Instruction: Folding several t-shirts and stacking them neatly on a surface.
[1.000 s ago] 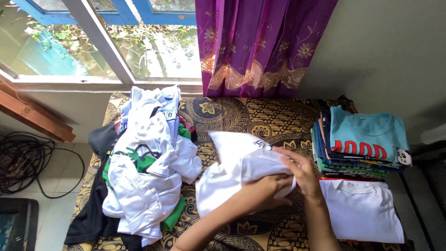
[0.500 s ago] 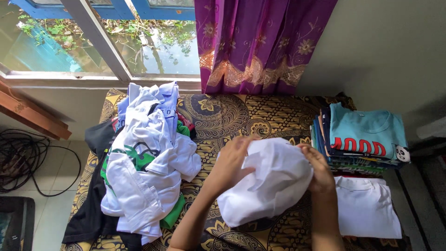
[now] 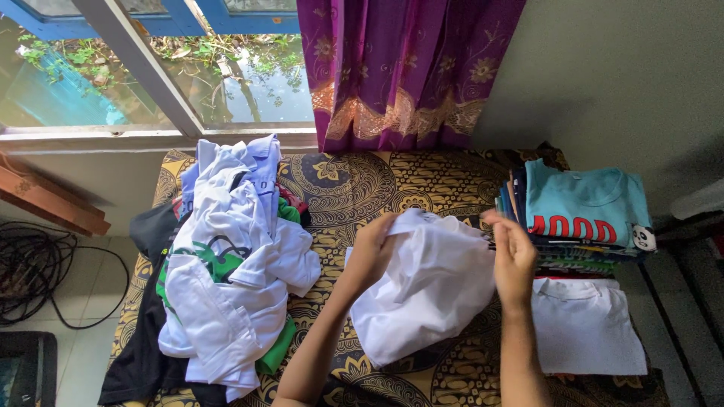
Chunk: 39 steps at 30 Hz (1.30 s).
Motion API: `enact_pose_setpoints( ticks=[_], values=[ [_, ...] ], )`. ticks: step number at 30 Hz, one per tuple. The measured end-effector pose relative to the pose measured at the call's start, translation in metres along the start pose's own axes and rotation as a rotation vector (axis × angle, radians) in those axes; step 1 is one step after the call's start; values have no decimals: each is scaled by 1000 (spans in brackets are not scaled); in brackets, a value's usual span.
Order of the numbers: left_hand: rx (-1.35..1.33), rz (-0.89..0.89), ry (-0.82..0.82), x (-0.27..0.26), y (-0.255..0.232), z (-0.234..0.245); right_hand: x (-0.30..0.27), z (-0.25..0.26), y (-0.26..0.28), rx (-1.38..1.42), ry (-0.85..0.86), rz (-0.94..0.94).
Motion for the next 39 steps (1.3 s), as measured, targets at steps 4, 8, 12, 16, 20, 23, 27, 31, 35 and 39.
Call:
enact_pose_setpoints(
  ticks=[4, 8, 12, 16, 20, 23, 27, 31, 35, 39],
  values=[
    [246, -10, -164, -9, -26, 1, -29, -15, 93, -376, -119, 273],
    [369, -117, -249, -26, -59, 2, -49, -52, 115, -783, 58, 398],
    [344, -143, -501, -37, -82, 30, -47, -41, 54, -941, 117, 60],
    [464, -105, -581, -43, -85, 42, -43, -19, 28, -811, 52, 85],
    [386, -143, -603, -41, -91, 46, -56, -4, -2, -610, -159, 169],
    [400, -201, -644, -27, -124, 52, -74, -40, -3, -404, -111, 182],
    [366, -360, -626, -11, -166, 57, -69, -105, 32, -863, -119, 484],
    [514, -395, -617, 13, -192, 83, -38, -65, 5, -562, -113, 468],
    [712, -459, -681, 24, -192, 122, -6, -14, -3, -393, -23, 282],
    [714, -438, -683, 19, -210, 129, -8, -24, 56, -296, -58, 505]
  ],
)
Point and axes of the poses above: each hand's wrist, its own x-axis towards the middle knuckle, its own z-axis out of the back of the hand, y = z × x, the point moved 3 cm from there along x, towards the middle knuckle, and after that the axes turned 7 degrees about y, right-handed, at the moved point
